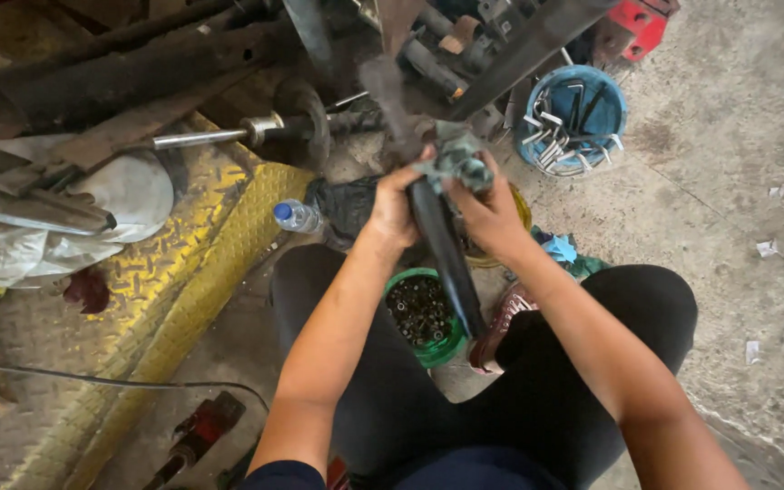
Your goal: Cleaning and organizing various automotive components and fasteners.
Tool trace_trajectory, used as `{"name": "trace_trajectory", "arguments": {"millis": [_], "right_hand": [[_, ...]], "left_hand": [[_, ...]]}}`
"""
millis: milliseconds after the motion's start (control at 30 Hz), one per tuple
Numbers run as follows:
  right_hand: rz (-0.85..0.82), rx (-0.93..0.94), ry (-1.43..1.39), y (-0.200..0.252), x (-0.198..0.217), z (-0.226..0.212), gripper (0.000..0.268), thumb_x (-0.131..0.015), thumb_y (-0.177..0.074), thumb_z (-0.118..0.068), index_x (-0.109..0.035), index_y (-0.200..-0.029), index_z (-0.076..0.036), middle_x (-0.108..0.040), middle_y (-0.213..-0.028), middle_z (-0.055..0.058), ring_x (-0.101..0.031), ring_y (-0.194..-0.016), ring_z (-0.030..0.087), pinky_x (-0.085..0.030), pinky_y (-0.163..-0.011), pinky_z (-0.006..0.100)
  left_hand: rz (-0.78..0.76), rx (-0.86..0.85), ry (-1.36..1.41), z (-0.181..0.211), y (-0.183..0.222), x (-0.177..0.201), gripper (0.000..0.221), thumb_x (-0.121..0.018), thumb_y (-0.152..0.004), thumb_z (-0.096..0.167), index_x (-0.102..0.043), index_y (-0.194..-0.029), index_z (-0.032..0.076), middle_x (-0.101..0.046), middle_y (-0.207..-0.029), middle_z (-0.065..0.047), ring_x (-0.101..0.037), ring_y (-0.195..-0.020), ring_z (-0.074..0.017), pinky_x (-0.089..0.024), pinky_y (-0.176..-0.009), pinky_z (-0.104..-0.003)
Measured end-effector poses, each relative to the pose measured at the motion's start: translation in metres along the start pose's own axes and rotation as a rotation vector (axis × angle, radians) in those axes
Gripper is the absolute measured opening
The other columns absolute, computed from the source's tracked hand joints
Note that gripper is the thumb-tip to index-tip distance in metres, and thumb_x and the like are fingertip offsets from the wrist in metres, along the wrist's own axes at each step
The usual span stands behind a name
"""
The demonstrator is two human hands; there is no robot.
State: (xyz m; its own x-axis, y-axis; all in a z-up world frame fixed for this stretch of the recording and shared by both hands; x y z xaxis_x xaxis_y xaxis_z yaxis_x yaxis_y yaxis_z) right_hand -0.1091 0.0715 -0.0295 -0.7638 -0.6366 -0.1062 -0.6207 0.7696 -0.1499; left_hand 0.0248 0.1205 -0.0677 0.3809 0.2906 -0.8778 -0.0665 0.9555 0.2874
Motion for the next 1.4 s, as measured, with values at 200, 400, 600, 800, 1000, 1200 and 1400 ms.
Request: {"name": "trace_trajectory", "arguments": {"millis": [200, 400, 600, 800, 1000, 1200, 1400], "right_hand": [[0.207, -0.064, 0.180, -0.007, -0.001, 0.000, 0.052, -0.068, -0.099, -0.004, -0.047, -0.147, 0.003, -0.066, -0.128, 0.011, -0.063, -0.116, 0.017, -0.052, -0.098, 0.031], [-0.008, 0.357, 0.682, -0.007, -0.016, -0.038, 0.064, -0.063, -0.092, 0.006, -0.045, -0.153, 0.003, -0.041, -0.161, 0.034, -0.033, -0.155, 0.042, -0.029, -0.128, 0.050], [-0.114, 0.463, 0.937, -0.004, -0.031, -0.052, 0.044, -0.077, -0.091, -0.007, -0.061, -0.131, -0.004, -0.059, -0.140, 0.024, -0.045, -0.144, 0.050, -0.040, -0.120, 0.052], [0.245, 0.483, 1.009, 0.007, -0.005, -0.050, 0.040, -0.068, -0.094, -0.005, -0.054, -0.131, 0.000, -0.062, -0.122, 0.027, -0.060, -0.115, 0.042, -0.049, -0.101, 0.049], [0.178, 0.583, 0.674, -0.017, -0.050, -0.123, 0.029, -0.062, -0.104, -0.008, -0.046, -0.127, -0.002, -0.066, -0.120, 0.020, -0.069, -0.110, 0.029, -0.058, -0.095, 0.038], [-0.197, 0.312, 0.652, -0.035, -0.131, -0.106, 0.059, -0.065, -0.103, -0.003, -0.039, -0.156, 0.001, -0.049, -0.156, 0.025, -0.051, -0.144, 0.039, -0.043, -0.121, 0.044], [-0.536, 0.281, 0.968, 0.002, -0.158, -0.124, 0.071, -0.065, -0.084, 0.000, -0.047, -0.153, -0.002, -0.031, -0.166, 0.025, -0.034, -0.152, 0.046, -0.032, -0.125, 0.049]], "left_hand": [[0.051, 0.014, -0.080, -0.001, 0.006, -0.013, 0.046, -0.065, -0.102, 0.037, -0.061, -0.134, 0.005, -0.068, -0.118, -0.009, -0.066, -0.105, -0.0238, -0.053, -0.094, -0.040], [-0.047, -0.032, -0.042, 0.023, 0.024, -0.042, 0.065, -0.057, -0.100, 0.038, -0.038, -0.155, 0.010, -0.055, -0.141, -0.014, -0.056, -0.127, -0.0306, -0.044, -0.111, -0.045], [-0.304, -0.170, 0.025, 0.049, 0.043, -0.064, 0.086, -0.063, -0.099, 0.035, -0.017, -0.170, 0.020, -0.032, -0.170, -0.013, -0.036, -0.155, -0.0321, -0.030, -0.130, -0.044], [-0.426, -0.151, 0.180, 0.061, 0.054, -0.069, 0.089, -0.066, -0.096, 0.042, -0.015, -0.169, 0.030, -0.024, -0.171, -0.012, -0.033, -0.152, -0.0429, -0.032, -0.120, -0.064], [-0.400, -0.264, 0.050, 0.081, 0.056, -0.052, 0.087, -0.064, -0.099, 0.053, -0.018, -0.169, 0.028, -0.019, -0.176, -0.011, -0.033, -0.154, -0.0434, -0.035, -0.120, -0.068], [-0.226, -0.309, -0.006, 0.076, 0.042, -0.023, 0.092, -0.058, -0.098, 0.066, -0.024, -0.170, 0.020, -0.029, -0.171, -0.019, -0.041, -0.147, -0.0443, -0.040, -0.116, -0.065], [-0.207, -0.418, 0.122, 0.107, 0.056, -0.022, 0.091, -0.055, -0.092, 0.070, -0.021, -0.165, 0.026, -0.033, -0.168, -0.010, -0.042, -0.147, -0.0417, -0.037, -0.120, -0.068]]}}
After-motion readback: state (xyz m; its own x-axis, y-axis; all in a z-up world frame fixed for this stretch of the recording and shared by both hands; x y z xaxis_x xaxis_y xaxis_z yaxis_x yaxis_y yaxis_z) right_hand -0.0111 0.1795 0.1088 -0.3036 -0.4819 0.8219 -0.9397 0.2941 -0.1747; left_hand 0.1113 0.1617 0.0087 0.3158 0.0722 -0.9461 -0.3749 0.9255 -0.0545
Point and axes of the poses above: each hand's wrist, its own y-axis away from the middle knuckle, its own x-axis out of the back of the hand, z = x × y, the point moved 4 cm from there along -y, towards the middle knuckle
